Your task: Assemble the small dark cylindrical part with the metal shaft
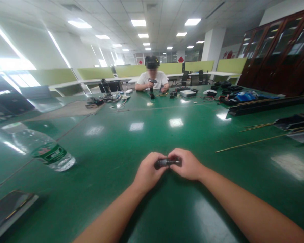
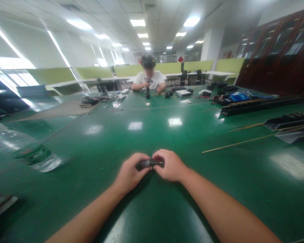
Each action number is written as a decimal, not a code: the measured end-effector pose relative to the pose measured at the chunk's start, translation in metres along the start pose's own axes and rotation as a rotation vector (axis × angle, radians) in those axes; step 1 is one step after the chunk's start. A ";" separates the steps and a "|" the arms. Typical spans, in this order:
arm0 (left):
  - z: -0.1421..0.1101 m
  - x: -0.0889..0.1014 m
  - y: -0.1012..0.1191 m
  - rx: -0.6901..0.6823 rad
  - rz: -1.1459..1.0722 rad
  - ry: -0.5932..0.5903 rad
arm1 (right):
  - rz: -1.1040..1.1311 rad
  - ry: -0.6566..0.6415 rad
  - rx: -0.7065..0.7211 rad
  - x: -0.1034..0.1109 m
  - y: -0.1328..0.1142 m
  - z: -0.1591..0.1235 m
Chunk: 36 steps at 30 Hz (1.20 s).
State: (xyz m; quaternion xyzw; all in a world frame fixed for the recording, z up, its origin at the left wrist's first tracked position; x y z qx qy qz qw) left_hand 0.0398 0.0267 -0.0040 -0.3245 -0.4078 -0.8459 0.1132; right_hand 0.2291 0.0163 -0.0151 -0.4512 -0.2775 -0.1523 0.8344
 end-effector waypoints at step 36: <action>-0.003 0.001 0.000 0.025 0.001 0.002 | -0.012 -0.027 -0.019 0.000 -0.001 0.000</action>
Point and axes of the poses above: each hand's wrist, its own z-axis towards the middle knuckle, its own x-axis out of the back of the hand, y = z × x, the point moved 2 cm from there along z, towards the middle knuckle, and after that the axes turned 1 degree about -z, right-handed, at the moved point
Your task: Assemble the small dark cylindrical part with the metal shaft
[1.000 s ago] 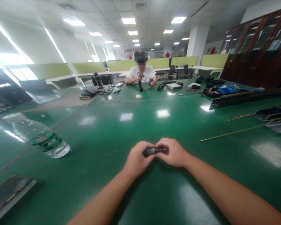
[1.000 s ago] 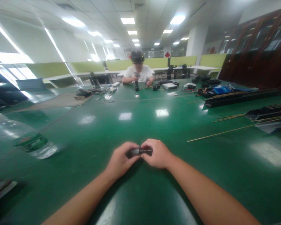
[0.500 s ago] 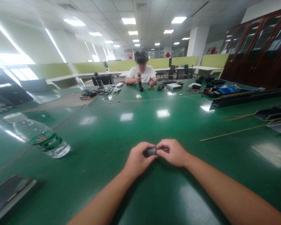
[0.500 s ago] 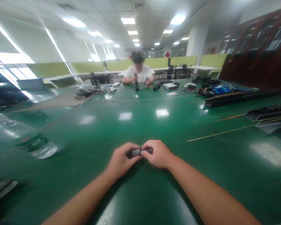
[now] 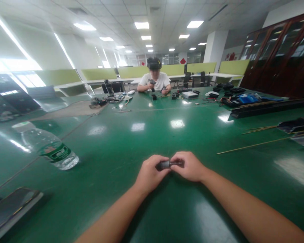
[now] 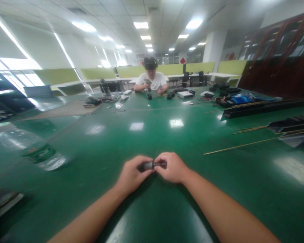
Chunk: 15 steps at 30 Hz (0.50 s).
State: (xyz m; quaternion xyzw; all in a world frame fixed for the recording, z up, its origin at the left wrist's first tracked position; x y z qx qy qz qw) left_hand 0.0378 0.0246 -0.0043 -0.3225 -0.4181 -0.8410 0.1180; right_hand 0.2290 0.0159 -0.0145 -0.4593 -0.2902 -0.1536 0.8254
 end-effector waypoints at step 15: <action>0.001 0.002 -0.002 0.005 0.005 0.004 | -0.019 0.010 0.020 0.000 0.001 0.000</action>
Point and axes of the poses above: each hand's wrist, its own z-axis towards the middle knuckle, its own x-axis out of the back of the hand, y = z × x, the point moved 2 cm from there along z, towards the middle knuckle, and after that the axes turned 1 degree about -z, right-handed, at the moved point
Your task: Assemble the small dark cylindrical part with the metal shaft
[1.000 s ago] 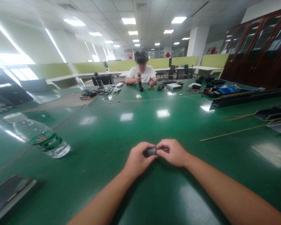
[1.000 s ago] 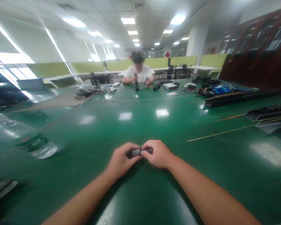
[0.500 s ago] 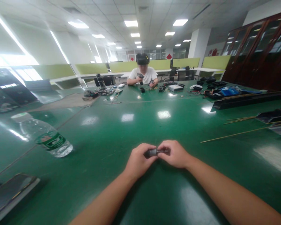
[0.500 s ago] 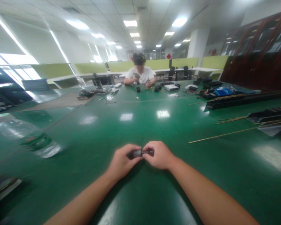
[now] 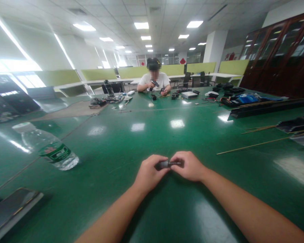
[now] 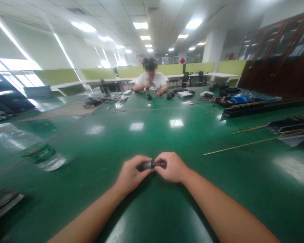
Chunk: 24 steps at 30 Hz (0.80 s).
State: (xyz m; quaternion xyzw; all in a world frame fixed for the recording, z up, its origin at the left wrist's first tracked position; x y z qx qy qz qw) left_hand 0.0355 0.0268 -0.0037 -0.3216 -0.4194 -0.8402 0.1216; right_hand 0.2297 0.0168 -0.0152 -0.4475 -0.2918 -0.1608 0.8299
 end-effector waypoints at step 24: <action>0.000 0.003 -0.007 0.021 0.024 0.027 | -0.026 0.030 -0.057 0.000 0.000 0.002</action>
Point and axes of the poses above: each hand's wrist, its own z-axis towards the middle knuckle, its own x-axis out of the back of the hand, y = z × x, the point moved 2 cm from there along z, towards the middle knuckle, and after that the axes turned 1 degree about -z, right-handed, at the moved point
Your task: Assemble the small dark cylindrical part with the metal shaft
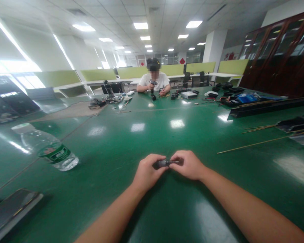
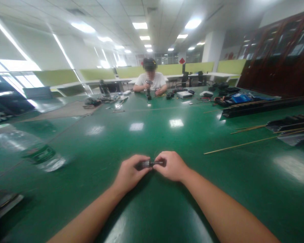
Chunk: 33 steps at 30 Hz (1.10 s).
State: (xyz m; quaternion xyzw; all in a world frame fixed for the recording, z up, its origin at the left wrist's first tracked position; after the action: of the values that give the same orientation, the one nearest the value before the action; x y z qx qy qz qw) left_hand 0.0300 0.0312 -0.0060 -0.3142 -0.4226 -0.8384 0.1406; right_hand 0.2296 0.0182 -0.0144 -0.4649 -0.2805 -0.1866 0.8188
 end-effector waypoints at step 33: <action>0.003 0.006 -0.009 0.038 0.038 0.046 | 0.010 0.041 -0.065 0.003 0.004 0.002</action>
State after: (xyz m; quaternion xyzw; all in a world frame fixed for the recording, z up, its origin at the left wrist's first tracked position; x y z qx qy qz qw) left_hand 0.0222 0.0389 -0.0062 -0.3000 -0.4289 -0.8345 0.1721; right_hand 0.2335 0.0218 -0.0148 -0.4887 -0.2553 -0.2011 0.8096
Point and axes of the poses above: each hand's wrist, its own z-axis towards the middle knuckle, its own x-axis out of the back of the hand, y = z × x, the point moved 2 cm from there along z, towards the middle knuckle, and after that the axes turned 1 degree about -z, right-handed, at the moved point
